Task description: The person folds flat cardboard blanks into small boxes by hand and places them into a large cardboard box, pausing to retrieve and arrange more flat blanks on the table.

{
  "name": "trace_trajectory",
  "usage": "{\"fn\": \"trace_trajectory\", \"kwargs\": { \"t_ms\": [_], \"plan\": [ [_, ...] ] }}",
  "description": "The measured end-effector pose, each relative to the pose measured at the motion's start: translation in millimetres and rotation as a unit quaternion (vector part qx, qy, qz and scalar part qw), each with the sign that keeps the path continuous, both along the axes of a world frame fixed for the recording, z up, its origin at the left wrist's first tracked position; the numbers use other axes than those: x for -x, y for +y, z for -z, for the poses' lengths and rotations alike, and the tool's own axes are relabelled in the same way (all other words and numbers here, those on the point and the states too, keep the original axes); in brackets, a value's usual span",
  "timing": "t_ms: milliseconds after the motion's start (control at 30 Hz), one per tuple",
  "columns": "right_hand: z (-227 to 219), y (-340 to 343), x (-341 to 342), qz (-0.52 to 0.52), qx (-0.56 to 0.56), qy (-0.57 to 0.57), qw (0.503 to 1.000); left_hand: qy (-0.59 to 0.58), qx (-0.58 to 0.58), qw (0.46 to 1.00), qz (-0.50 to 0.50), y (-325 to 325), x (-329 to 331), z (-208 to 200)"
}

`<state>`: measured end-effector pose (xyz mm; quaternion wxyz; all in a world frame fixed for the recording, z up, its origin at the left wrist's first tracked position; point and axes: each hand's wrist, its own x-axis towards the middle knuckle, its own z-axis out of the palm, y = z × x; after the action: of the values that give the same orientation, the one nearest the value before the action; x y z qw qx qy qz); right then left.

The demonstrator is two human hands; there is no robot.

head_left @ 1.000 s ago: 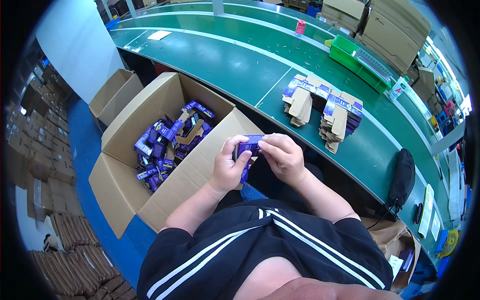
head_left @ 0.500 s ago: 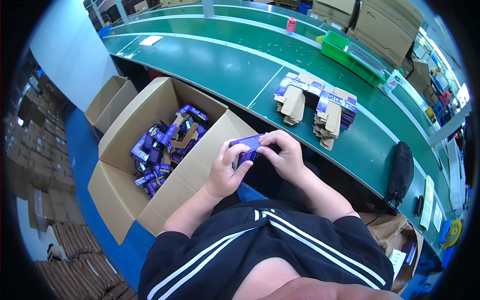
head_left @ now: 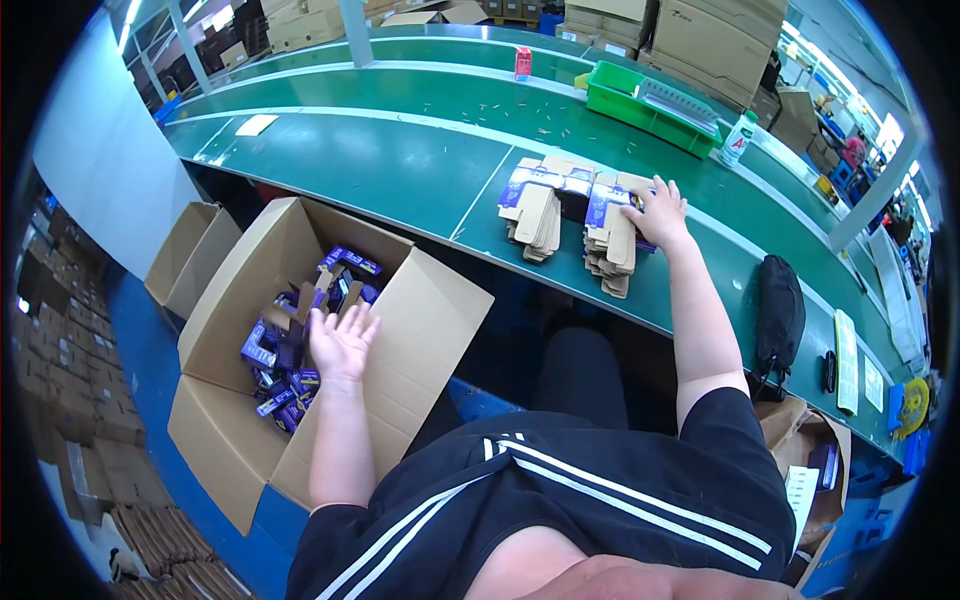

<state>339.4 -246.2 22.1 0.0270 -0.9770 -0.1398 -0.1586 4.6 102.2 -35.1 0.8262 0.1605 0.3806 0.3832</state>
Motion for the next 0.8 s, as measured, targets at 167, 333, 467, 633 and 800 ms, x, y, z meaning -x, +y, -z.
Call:
{"fn": "trace_trajectory", "kwargs": {
  "t_ms": [167,333,467,633,800],
  "plan": [
    [-10,-14,-10,-0.078,-0.025,-0.091,0.993,-0.056,-0.097,0.972,0.207,-11,0,27],
    [-44,49,81,-0.391,-0.220,-0.099,0.888,-0.149,-0.256,0.876,0.379,-56,-16,-3],
    [-16,98,167,-0.542,-0.232,0.053,0.806,-0.303,-0.172,0.810,0.473,-101,-23,-30],
    [2,107,192,-0.537,-0.329,0.147,0.763,-0.290,-0.179,0.800,0.493,-75,-14,-11],
    [14,122,210,-0.427,-0.614,0.246,0.617,-0.122,-0.372,0.879,0.273,-91,-1,-24]
  ]
}}
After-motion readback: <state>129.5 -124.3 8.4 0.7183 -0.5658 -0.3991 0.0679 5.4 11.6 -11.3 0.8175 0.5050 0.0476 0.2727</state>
